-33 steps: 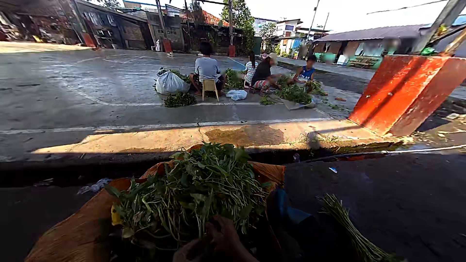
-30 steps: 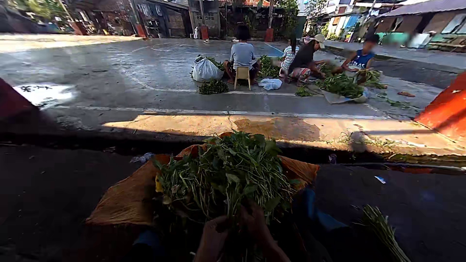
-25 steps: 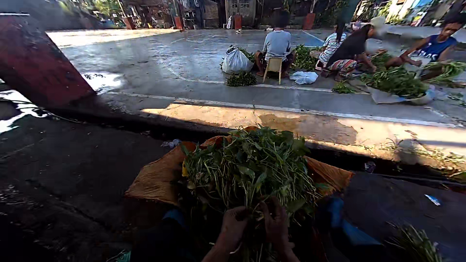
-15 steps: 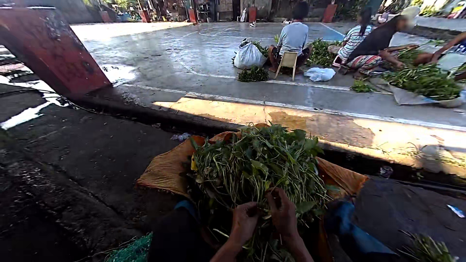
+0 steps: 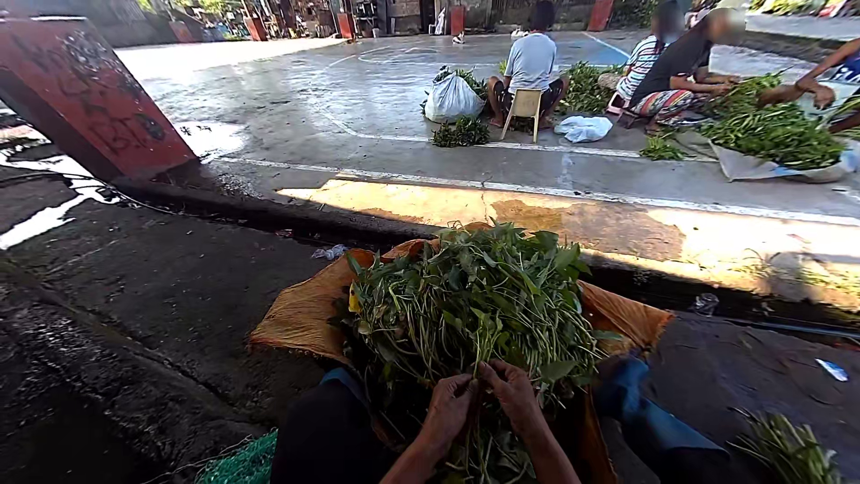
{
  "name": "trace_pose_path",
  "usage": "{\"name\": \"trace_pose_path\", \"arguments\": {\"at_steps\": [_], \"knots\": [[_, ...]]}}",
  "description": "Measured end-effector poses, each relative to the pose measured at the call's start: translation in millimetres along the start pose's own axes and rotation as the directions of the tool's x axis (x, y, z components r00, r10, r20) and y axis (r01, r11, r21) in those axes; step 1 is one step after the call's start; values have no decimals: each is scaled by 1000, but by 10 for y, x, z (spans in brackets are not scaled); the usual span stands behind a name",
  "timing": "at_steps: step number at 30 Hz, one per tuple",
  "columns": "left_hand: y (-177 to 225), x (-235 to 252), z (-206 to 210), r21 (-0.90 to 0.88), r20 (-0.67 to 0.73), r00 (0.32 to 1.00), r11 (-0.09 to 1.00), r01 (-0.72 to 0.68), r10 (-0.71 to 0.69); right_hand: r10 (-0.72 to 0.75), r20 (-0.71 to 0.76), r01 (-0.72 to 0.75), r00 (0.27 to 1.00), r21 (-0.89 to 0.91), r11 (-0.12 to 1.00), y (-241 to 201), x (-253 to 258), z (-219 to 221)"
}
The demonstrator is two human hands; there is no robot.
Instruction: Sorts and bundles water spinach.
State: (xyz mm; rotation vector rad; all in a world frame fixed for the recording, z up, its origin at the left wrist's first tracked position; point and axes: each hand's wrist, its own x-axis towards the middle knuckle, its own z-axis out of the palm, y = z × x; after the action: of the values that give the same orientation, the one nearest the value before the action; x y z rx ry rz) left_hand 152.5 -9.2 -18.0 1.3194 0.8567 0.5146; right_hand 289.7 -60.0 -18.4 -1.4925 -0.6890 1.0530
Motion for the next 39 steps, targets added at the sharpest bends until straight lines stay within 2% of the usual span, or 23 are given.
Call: {"name": "trace_pose_path", "arguments": {"at_steps": [3, 6, 8, 10, 11, 13, 15, 17, 19, 21, 24, 25, 26, 27, 29, 30, 31, 32, 35, 39], "knots": [[1, -1, -27, -15, 30, 998, 999, 49, -48, 8, 28, -8, 1000, 3, 1000, 18, 15, 3], [73, -18, -88, -19, 222, 970, 994, 106, -99, -2, -32, 5, 999, 86, 996, -40, 48, 33], [71, -19, -95, -41, 283, 955, 993, 109, -93, -24, -13, 25, 1000, 17, 1000, -81, 95, 4], [50, -16, -102, -135, 232, 969, 984, 119, -86, -81, 25, 84, 996, -167, 982, -80, 207, -118], [51, -13, -119, -201, 187, 977, 970, 136, -98, -119, -17, 111, 993, -245, 963, -58, 277, -211], [102, 10, -180, -342, 92, 985, 924, 169, -146, -215, -195, 127, 957, -382, 915, 6, 449, -455], [178, 33, -238, -451, -22, 980, 877, 167, -198, -267, -358, 42, 895, -527, 849, 124, 624, -723], [210, 63, -279, -526, -120, 959, 836, 157, -256, -174, -363, -122, 915, -661, 740, 233, 739, -949], [209, 97, -295, -558, -189, 937, 818, 144, -294, -86, -304, -188, 949, -763, 619, 209, 740, -1020], [187, 113, -297, -567, -222, 925, 812, 135, -309, -195, -247, -91, 949, -808, 582, 115, 609, -951], [166, 132, -282, -565, -210, 934, 816, 124, -287, -532, -192, 157, 825, -825, 542, -11, 373, -770], [156, 117, -272, -563, -202, 937, 817, 125, -283, -576, -194, 193, 794, -819, 540, -20, 310, -726], [157, 106, -263, -564, -194, 939, 815, 130, -284, -568, -209, 206, 796, -788, 580, -29, 264, -697], [162, 101, -256, -566, -188, 940, 814, 131, -283, -510, -234, 206, 828, -718, 664, -46, 223, -672], [175, 97, -255, -571, -178, 944, 810, 130, -277, -301, -251, 173, 920, -428, 887, -113, 134, -623], [181, 101, -260, -572, -174, 946, 810, 129, -274, -230, -228, 172, 946, -248, 953, -138, 87, -590], [185, 105, -263, -573, -171, 947, 809, 131, -274, -190, -201, 169, 961, -115, 979, -139, 49, -557], [191, 108, -263, -571, -169, 947, 810, 131, -272, -173, -175, 164, 969, -63, 984, -107, 31, -533], [188, 89, -235, -557, -156, 950, 819, 141, -270, -172, -131, 162, 976, -81, 983, 130, -10, -399], [158, 75, -161, -548, -125, 952, 819, 168, -278, -256, -147, 256, 955, -20, 966, 357, -144, -35]]}}
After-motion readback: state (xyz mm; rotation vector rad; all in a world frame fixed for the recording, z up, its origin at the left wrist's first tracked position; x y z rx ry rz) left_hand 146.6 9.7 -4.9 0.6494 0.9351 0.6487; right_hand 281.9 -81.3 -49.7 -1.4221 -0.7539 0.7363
